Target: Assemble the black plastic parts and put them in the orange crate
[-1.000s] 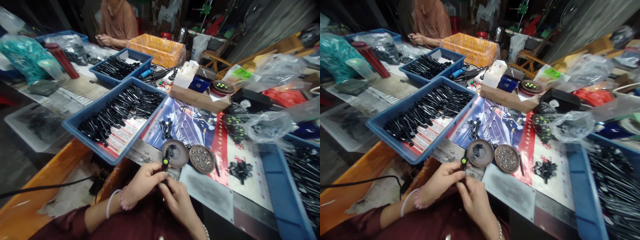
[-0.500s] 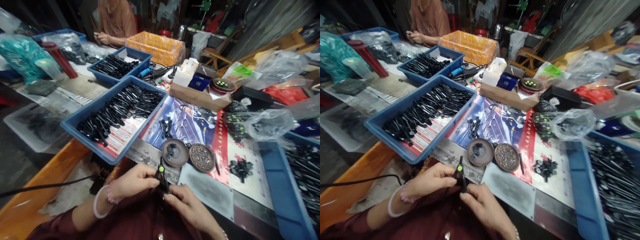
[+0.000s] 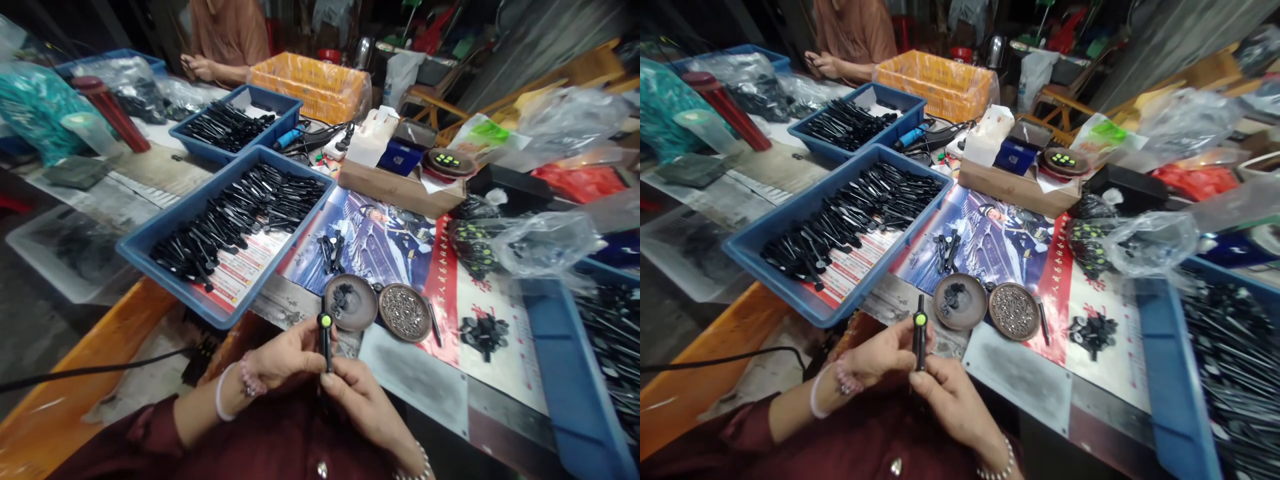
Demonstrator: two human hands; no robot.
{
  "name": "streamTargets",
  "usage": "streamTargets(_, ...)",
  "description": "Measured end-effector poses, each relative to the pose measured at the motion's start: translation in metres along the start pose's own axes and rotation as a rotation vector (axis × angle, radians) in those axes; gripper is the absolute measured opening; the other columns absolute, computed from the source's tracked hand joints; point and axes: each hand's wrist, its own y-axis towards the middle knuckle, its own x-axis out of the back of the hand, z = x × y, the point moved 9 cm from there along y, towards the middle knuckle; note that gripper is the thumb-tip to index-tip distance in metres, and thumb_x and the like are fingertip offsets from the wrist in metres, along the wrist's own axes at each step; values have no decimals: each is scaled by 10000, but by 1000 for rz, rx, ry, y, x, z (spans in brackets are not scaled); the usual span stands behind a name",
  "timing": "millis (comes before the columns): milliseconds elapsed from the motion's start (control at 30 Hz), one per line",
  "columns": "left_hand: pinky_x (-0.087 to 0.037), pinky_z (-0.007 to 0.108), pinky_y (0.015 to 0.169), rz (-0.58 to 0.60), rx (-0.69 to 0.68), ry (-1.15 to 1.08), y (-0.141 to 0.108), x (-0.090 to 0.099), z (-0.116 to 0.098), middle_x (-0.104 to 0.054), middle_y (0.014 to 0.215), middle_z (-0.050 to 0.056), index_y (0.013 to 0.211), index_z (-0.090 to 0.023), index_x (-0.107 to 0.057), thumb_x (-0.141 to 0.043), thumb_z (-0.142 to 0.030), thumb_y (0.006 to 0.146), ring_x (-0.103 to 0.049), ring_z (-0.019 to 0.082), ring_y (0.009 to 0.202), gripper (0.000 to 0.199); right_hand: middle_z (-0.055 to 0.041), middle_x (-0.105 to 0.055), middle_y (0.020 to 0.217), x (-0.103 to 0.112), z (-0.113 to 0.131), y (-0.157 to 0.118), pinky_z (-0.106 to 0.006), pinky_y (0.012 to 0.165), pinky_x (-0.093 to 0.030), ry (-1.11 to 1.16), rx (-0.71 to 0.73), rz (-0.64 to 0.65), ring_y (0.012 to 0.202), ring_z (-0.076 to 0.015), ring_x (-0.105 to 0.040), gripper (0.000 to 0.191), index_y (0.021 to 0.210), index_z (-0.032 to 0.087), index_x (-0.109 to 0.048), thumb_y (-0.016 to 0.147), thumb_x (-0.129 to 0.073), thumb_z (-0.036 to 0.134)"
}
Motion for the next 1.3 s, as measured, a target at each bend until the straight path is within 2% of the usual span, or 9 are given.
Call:
streamTargets(167, -422, 217, 724, -235, -111, 332, -2, 10, -11, -611, 821, -2, 1044, -157, -671, -709, -262, 805, -532, 120, 755, 265, 21, -438, 634, 12, -16, 7, -229, 507, -303, -80, -24, -217, 574, -117, -380, 407, 716, 180, -505, 937, -498, 521)
streamTargets(333, -411, 229, 672, -289, -90, 588, -5, 11, -16, -605, 769, 13, 906, -118, -689, -648, -289, 830, -527, 141, 730, 192, 20, -429, 633, 13, -22, 6, -239, 528, -317, -206, -39, -187, 583, -123, -389, 443, 694, 176, -511, 930, -490, 551)
streamTargets(500, -379, 217, 641, -167, -2, 556, -15, 6, -19, -582, 744, 8, 931, -114, -701, -656, -289, 828, -494, 121, 691, 207, 26, -418, 608, 22, -16, -7, -244, 511, -275, -78, -118, -66, 556, -112, -366, 444, 662, 177, -508, 924, -522, 535)
streamTargets(633, -301, 191, 540, 28, 200, 553, -23, 9, -13, -530, 668, -22, 1009, -130, -713, -731, -313, 786, -417, 81, 589, 289, 22, -403, 604, 26, -6, -19, -271, 533, -249, -96, -184, 135, 576, -122, -343, 421, 655, 175, -539, 916, -551, 506)
streamTargets(733, -379, 196, 567, 209, 269, 267, -18, 5, -5, -593, 740, -5, 1116, -172, -675, -822, -375, 685, -513, 102, 628, 499, 13, -406, 609, 27, -4, -19, -281, 531, -238, 2, -196, 147, 577, -130, -332, 418, 659, 182, -544, 896, -561, 526)
streamTargets(833, -456, 216, 641, 285, 218, 16, -7, 3, -3, -641, 837, 34, 1152, -162, -652, -894, -426, 564, -583, 127, 712, 689, 15, -418, 600, 20, -9, -13, -271, 528, -244, 97, -177, 103, 559, -123, -342, 427, 684, 175, -554, 892, -550, 548)
streamTargets(1000, -481, 215, 670, 220, 101, -66, -1, 2, 2, -673, 877, 59, 1008, -128, -667, -943, -318, 492, -619, 130, 732, 615, 30, -401, 583, 2, -17, -6, -233, 494, -236, 158, -138, 14, 531, -92, -324, 458, 660, 161, -522, 854, -604, 569)
streamTargets(1133, -479, 180, 606, 118, 44, -92, -2, 5, 3, -658, 817, 15, 945, -156, -647, -898, -226, 594, -607, 94, 647, 437, 55, -383, 516, -12, -21, -1, -207, 424, -217, 203, -124, -62, 441, -67, -297, 453, 669, 164, -527, 862, -598, 568)
streamTargets(1300, -487, 193, 582, 16, 28, 68, -4, 13, 1, -641, 815, 6, 1005, -163, -650, -841, -292, 677, -588, 101, 634, 401, 47, -411, 522, -12, -18, 6, -202, 410, -270, 78, -91, -96, 436, -80, -340, 421, 674, 172, -552, 899, -557, 528)
